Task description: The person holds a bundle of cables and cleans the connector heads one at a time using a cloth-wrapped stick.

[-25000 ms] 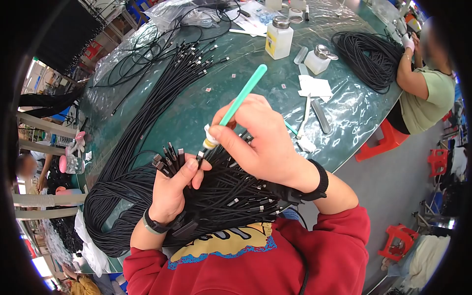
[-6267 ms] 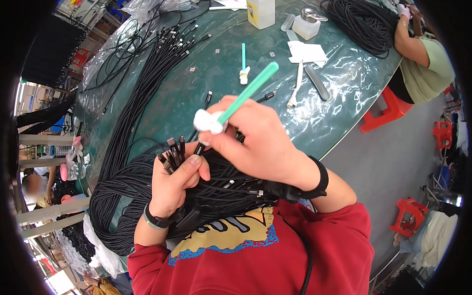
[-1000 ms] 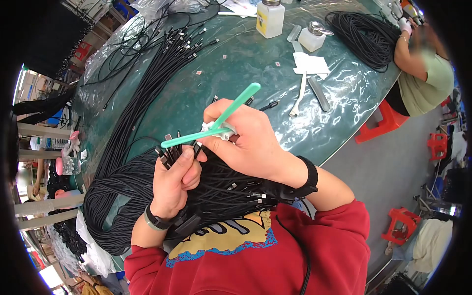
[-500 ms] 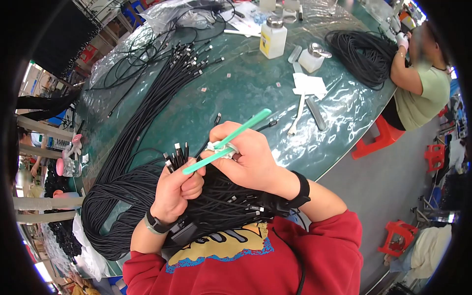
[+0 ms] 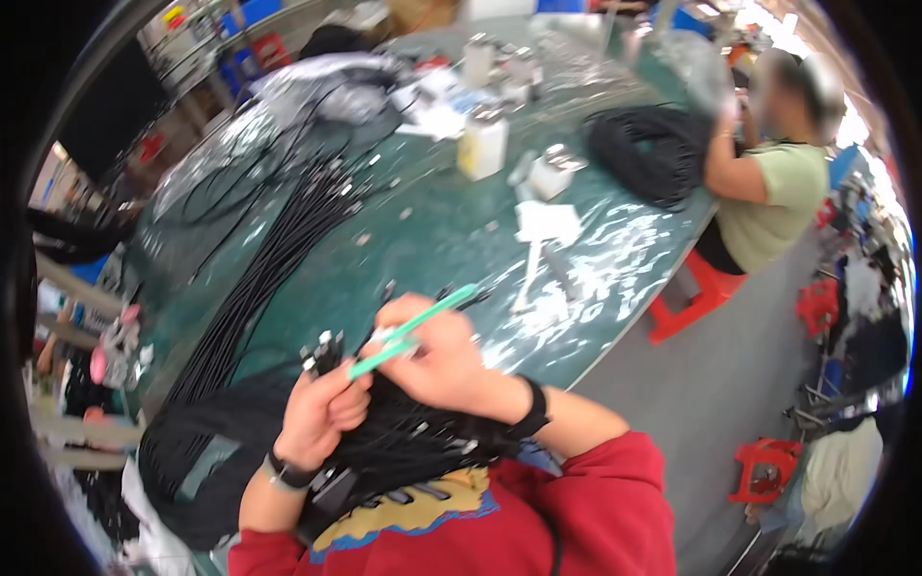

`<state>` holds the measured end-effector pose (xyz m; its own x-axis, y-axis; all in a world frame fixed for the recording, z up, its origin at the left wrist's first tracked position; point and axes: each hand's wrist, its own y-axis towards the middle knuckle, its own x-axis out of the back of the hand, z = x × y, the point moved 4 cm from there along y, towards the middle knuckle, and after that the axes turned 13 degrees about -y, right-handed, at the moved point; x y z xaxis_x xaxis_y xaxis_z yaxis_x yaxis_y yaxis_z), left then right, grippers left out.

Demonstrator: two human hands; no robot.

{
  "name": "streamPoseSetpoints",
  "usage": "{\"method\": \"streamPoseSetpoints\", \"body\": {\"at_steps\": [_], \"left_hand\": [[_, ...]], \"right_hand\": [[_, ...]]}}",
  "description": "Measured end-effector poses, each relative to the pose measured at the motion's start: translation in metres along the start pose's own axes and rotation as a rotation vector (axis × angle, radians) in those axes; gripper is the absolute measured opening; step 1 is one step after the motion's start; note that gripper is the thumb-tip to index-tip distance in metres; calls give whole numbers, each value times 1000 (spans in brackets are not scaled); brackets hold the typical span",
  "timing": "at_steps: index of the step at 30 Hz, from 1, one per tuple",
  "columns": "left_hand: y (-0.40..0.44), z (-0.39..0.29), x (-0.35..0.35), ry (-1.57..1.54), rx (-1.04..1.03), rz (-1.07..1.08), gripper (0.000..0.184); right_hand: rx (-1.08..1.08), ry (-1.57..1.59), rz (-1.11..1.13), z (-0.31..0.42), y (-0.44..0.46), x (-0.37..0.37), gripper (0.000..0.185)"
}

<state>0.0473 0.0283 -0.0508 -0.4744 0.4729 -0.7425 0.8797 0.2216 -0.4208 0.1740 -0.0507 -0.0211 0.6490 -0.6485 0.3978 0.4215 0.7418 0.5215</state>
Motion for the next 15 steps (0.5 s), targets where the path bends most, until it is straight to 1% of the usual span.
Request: {"method": "streamPoseSetpoints", "body": {"at_steps": [2, 3, 4, 5, 6, 9, 11, 14, 15], "left_hand": [[0, 2, 0, -16, 0, -53, 22], [0, 2, 0, -19, 0, -18, 22], [0, 2, 1, -23, -1, 8, 22], [0, 2, -1, -18, 6, 50, 22], [0, 2, -1, -12, -5, 39, 21], [0, 1, -4, -4, -28, 1, 21], [-1, 0, -9, 38, -87, -26, 20], [-4, -1, -9, 67, -130, -44, 19], [-4, 1, -9, 76, -134, -45, 18]], "right_hand": [[78, 5, 20, 6, -1, 0, 15], [104, 23, 32, 5, -2, -1, 17], [113, -25, 13, 4, -2, 1, 17], [43, 5, 13, -1, -2, 2, 17], [-26, 45, 16, -4, -2, 2, 17], [-27, 36, 4, 2, -5, -1, 17], [-36, 55, 6, 4, -7, -2, 17], [-91, 179, 19, 4, -6, 3, 18], [-93, 170, 16, 4, -6, 5, 18]]}}
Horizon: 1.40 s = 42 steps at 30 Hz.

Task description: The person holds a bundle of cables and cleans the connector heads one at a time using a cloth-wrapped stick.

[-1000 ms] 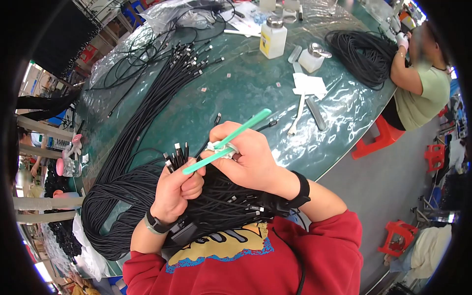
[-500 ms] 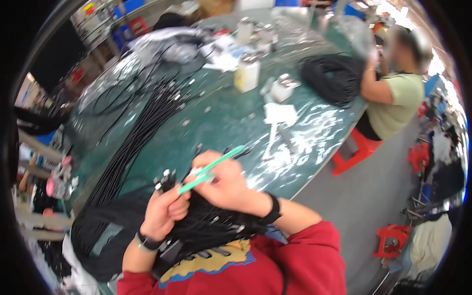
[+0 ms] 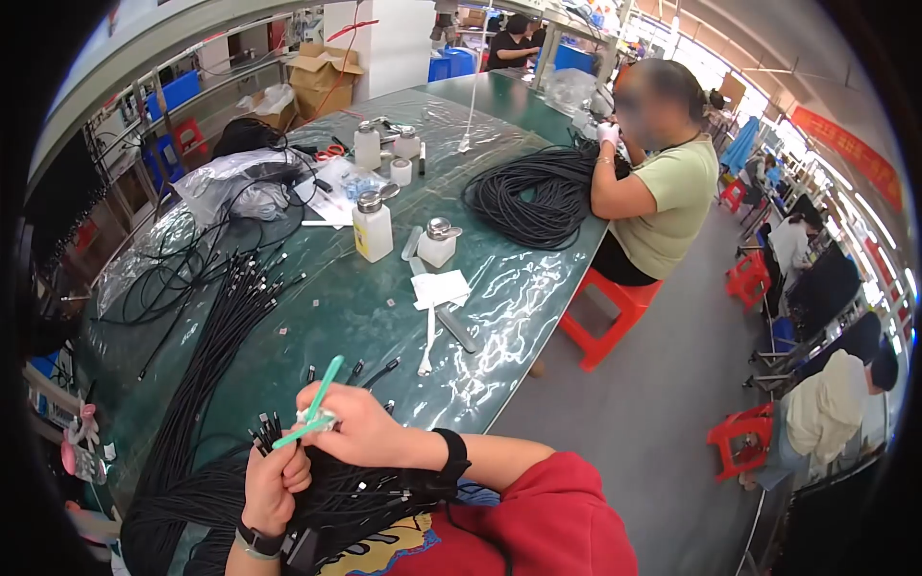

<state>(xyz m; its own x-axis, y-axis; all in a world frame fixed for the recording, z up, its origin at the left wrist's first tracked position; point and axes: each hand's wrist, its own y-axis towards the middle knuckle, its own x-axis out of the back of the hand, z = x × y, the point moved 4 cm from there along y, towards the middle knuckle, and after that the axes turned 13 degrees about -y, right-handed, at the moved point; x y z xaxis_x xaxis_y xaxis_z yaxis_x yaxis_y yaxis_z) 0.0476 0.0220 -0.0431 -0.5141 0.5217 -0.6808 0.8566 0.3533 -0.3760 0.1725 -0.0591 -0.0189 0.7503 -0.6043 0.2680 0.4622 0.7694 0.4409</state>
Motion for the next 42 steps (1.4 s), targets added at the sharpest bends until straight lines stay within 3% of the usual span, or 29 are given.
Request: {"method": "streamPoseSetpoints", "body": {"at_steps": [4, 8, 12, 21, 25, 31, 35, 36, 39, 42], "left_hand": [[2, 0, -7, 38, 16, -13, 18], [2, 2, -2, 39, 24, -11, 19], [2, 1, 3, 64, 61, -36, 20], [2, 6, 5, 62, 29, 7, 20], [4, 5, 4, 108, 17, 11, 19], [4, 4, 6, 101, 6, 32, 22], [4, 3, 4, 174, -59, 16, 24], [4, 4, 4, 169, -59, 11, 24], [5, 5, 4, 164, -72, -13, 24], [5, 6, 4, 155, -48, -35, 23]], "right_hand": [[-41, -75, 55, 2, 1, -1, 19], [183, -241, -53, 1, 1, 0, 20], [-207, -96, -42, -16, 3, 6, 19], [-186, 36, 91, -6, 1, -9, 16], [-88, -72, 26, 0, 2, 2, 18], [-302, -694, 92, -68, 27, 41, 28], [-359, -826, -36, -78, 25, 61, 29], [-358, -826, -29, -76, 25, 61, 29], [-492, 175, -26, -57, 16, 53, 27], [-321, -43, 137, -16, 12, 30, 26]]}}
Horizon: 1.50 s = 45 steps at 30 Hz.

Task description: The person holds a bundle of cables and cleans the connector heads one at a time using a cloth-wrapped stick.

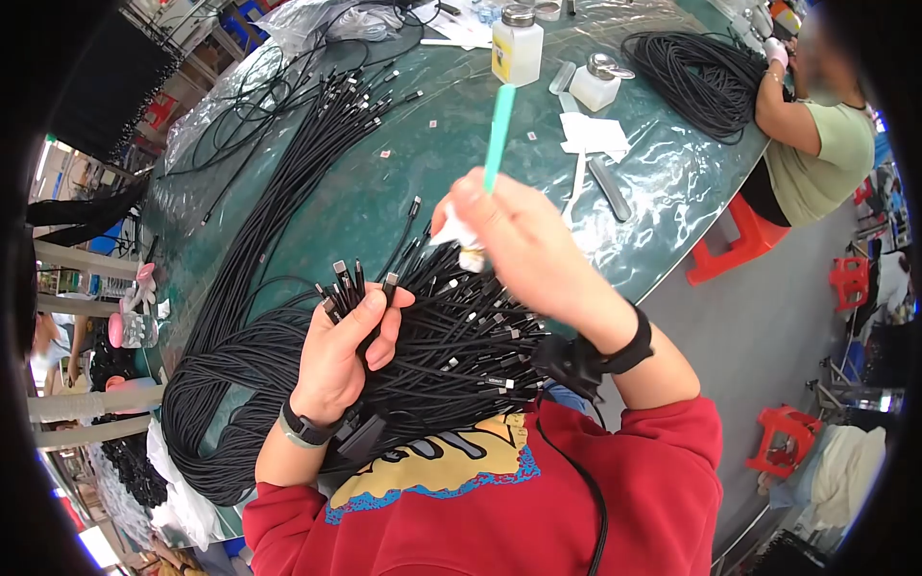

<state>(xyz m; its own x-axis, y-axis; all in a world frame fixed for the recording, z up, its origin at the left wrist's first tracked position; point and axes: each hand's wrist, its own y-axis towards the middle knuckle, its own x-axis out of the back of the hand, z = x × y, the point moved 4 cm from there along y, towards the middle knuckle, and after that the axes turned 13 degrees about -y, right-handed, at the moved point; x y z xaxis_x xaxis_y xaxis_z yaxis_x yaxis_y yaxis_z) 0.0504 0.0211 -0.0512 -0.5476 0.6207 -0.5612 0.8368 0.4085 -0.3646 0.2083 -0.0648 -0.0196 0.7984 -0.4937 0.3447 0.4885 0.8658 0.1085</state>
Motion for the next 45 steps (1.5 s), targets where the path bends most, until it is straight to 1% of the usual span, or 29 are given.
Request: {"method": "streamPoseSetpoints", "body": {"at_steps": [1, 4, 5, 6, 8, 9, 11, 12, 17, 20, 25, 29, 33, 36, 41, 45], "left_hand": [[0, 0, 1, -4, 5, -6, 22], [0, 1, 4, -22, 7, 44, 22], [0, 1, 4, -30, 9, 68, 22], [0, 1, 4, -30, 10, 67, 22], [0, 1, 4, -48, 11, 14, 22], [-1, 1, 4, -58, 12, -13, 21], [-1, 0, 3, -71, 13, 1, 21], [-1, 0, 3, -82, 13, 16, 21], [-1, 2, 4, -74, 42, 56, 23], [-2, -2, 1, -57, 43, 37, 23], [-2, -1, 1, -52, 55, 18, 25], [-2, -1, 1, -36, 68, 38, 26], [-3, -1, 1, -39, 58, 38, 26], [-2, -2, 3, -39, 49, 43, 25], [-3, -1, 2, -37, 55, 47, 24], [-1, -3, 4, -69, 72, 31, 23]], "right_hand": [[-1, 2, -2, 3, -3, -6, 26], [146, 73, 113, 16, -6, -22, 21], [146, 74, 114, 16, -6, -24, 21], [136, 58, 134, 15, -5, -27, 17], [118, 22, 175, 14, -4, -30, 10], [118, 21, 177, 14, -4, -30, 10], [259, -176, 133, 18, -6, -30, 6], [330, -273, 111, 20, -6, -30, 8], [345, -333, 39, 17, -4, -27, 12], [376, -257, -59, 17, -1, -19, 11], [289, -218, 19, 17, -1, -22, 10], [342, -260, 8, 18, 0, -19, 10], [401, -192, 45, 18, 0, -26, 10], [500, -288, 71, 16, -5, -20, 10], [411, -239, 40, 17, -5, -20, 10], [489, -250, 61, 16, -2, -22, 11]]}}
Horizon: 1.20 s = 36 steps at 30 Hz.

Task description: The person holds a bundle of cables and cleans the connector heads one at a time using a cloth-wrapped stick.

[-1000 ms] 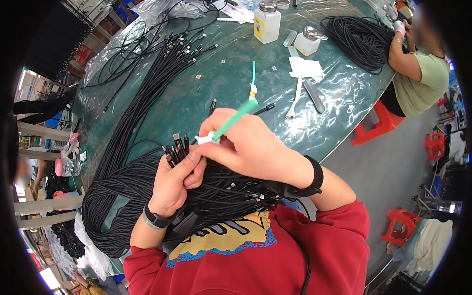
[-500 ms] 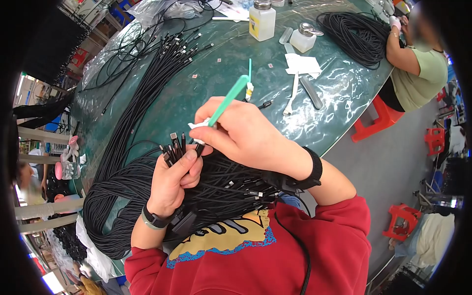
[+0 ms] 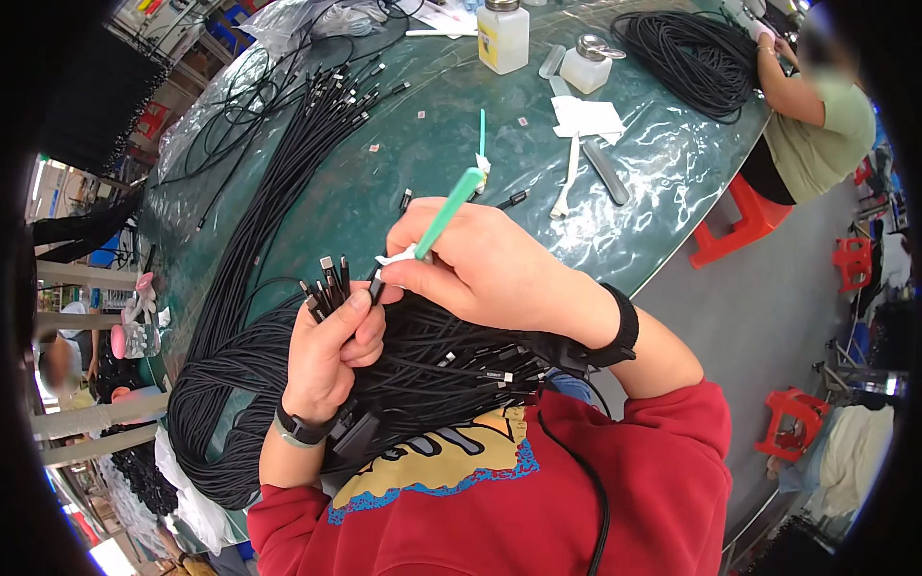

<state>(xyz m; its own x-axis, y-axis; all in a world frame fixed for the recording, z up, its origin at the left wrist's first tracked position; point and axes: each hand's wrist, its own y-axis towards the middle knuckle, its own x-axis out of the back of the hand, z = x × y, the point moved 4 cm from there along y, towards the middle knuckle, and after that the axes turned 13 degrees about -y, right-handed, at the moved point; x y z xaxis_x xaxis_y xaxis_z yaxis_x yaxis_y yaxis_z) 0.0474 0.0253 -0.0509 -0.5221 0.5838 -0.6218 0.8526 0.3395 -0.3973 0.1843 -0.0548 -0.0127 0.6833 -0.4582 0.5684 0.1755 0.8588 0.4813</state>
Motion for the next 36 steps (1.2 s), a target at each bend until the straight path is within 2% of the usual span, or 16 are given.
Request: {"method": "streamPoseSetpoints", "body": {"at_steps": [16, 20, 24, 27, 28, 31, 36], "left_hand": [[2, 0, 6, -142, 136, 85, 22], [2, -2, 4, -142, 131, 92, 22], [2, 0, 6, -177, 186, 153, 22], [1, -1, 2, -149, 97, 122, 22], [1, -2, 2, -136, 59, 106, 23], [1, -3, 1, -149, 42, 86, 24], [3, -3, 3, -158, 43, 87, 24]], "right_hand": [[174, -27, -72, 0, 2, -4, 13], [83, -64, -84, -11, -1, 1, 13], [186, 30, -79, 4, -2, -5, 12], [-60, -31, -104, -9, -1, 3, 12], [-53, -33, -103, -10, -1, 5, 12], [-604, 841, 52, -27, -9, -1, 15], [-571, 930, 84, -23, -12, -9, 18]]}}
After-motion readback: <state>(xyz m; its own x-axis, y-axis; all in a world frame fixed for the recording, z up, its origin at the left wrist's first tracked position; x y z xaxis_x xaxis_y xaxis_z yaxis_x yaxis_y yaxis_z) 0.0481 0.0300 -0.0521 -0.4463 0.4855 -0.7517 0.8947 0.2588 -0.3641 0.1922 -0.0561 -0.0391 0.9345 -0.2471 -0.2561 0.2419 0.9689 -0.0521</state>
